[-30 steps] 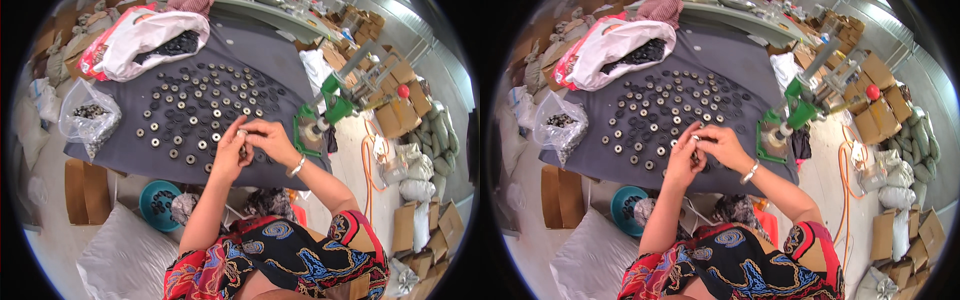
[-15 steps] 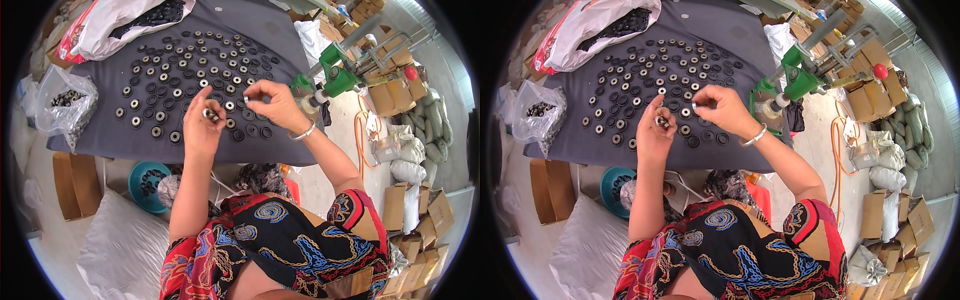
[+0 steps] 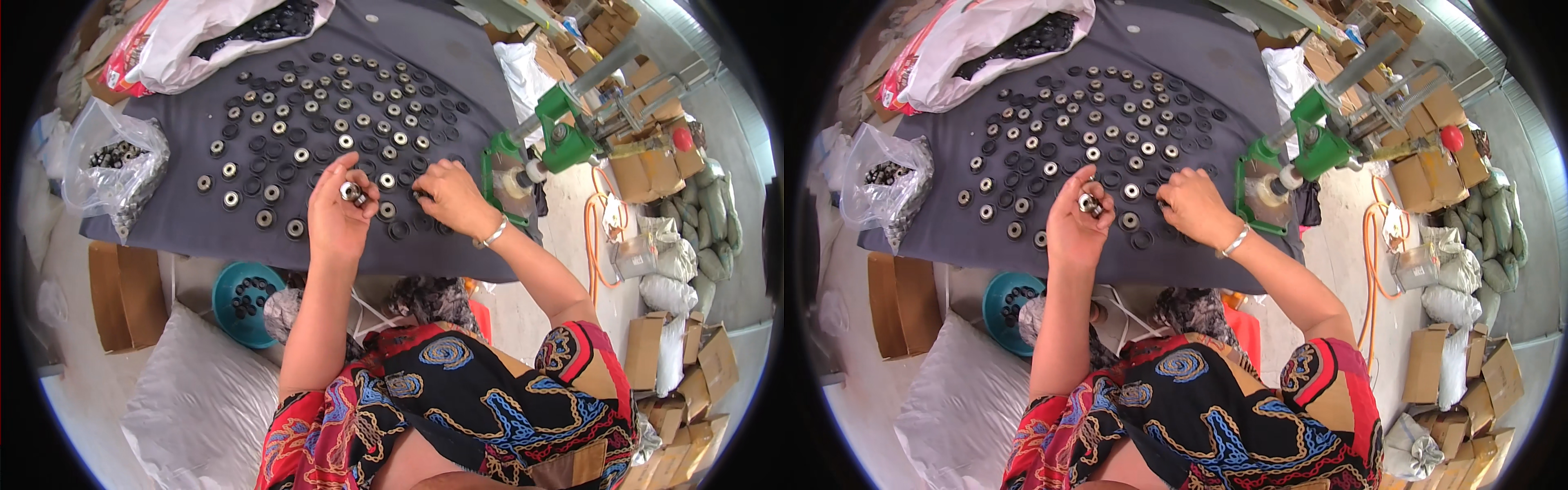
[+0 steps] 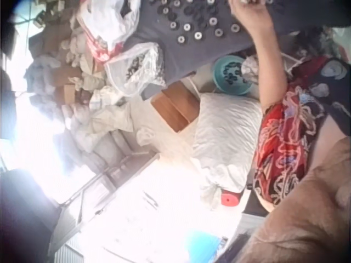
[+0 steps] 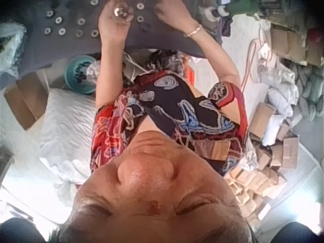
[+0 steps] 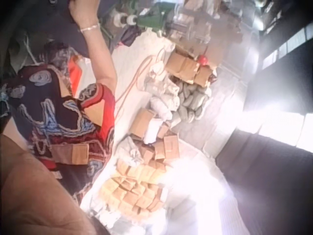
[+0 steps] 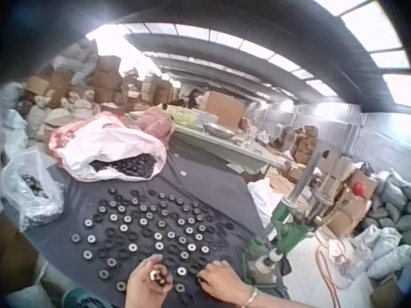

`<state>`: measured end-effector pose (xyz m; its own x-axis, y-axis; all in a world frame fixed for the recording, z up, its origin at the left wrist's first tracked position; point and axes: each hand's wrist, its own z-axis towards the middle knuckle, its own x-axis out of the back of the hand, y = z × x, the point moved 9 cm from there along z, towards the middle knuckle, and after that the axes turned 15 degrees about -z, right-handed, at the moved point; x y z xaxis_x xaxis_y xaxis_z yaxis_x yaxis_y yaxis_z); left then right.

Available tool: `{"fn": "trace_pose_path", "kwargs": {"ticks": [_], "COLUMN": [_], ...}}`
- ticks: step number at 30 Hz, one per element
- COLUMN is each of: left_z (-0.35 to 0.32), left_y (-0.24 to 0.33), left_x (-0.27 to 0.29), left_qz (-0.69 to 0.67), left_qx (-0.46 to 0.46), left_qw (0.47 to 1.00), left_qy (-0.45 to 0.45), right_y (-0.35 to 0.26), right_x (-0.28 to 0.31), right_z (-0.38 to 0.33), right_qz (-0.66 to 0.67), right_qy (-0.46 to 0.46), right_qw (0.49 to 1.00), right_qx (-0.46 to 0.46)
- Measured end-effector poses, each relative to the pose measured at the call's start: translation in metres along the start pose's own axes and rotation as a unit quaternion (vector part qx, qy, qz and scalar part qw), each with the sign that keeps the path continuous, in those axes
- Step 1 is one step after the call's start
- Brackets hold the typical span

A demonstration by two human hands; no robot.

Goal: The person sits at a table in a workshop and assembles snap fasteners by hand. They pick up black rubber washers and metal studs, place them together, and arrange the assembled units on a gray cloth. The person also uses a wooden mallet to tap the fasteners on the table to ensure they are properly set.

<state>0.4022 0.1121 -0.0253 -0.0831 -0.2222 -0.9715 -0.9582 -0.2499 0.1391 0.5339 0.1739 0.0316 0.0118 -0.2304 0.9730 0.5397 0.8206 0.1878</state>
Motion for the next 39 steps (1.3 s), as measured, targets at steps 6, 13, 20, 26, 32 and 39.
{"fn": "trace_pose_path", "kwargs": {"ticks": [6,13,20,26,32,39], "left_z": [-0.005,-0.006,-0.005,-0.010,-0.010,-0.019], "left_y": [-0.006,-0.003,-0.008,-0.019,-0.033,-0.019], "left_x": [0.004,0.000,-0.002,-0.009,-0.008,-0.019], "left_qz": [0.001,0.007,0.009,0.045,0.127,0.245], "left_qx": [0.011,0.004,0.009,0.042,0.019,-0.071], "left_qw": [1.000,1.000,1.000,0.998,0.991,0.966], "left_qy": [0.013,0.005,-0.006,-0.026,-0.026,-0.041], "right_y": [-0.010,-0.008,-0.017,-0.037,-0.079,-0.083], "right_x": [0.007,0.004,0.008,0.066,0.078,0.068], "right_z": [-0.002,0.001,-0.003,-0.005,0.004,0.011], "right_qz": [-0.028,-0.026,-0.048,-0.005,0.009,-0.011], "right_qy": [0.021,0.007,0.023,0.137,0.158,0.112], "right_qw": [0.999,0.999,0.998,0.990,0.981,0.990], "right_qx": [0.020,0.020,0.037,0.046,0.110,0.083]}}
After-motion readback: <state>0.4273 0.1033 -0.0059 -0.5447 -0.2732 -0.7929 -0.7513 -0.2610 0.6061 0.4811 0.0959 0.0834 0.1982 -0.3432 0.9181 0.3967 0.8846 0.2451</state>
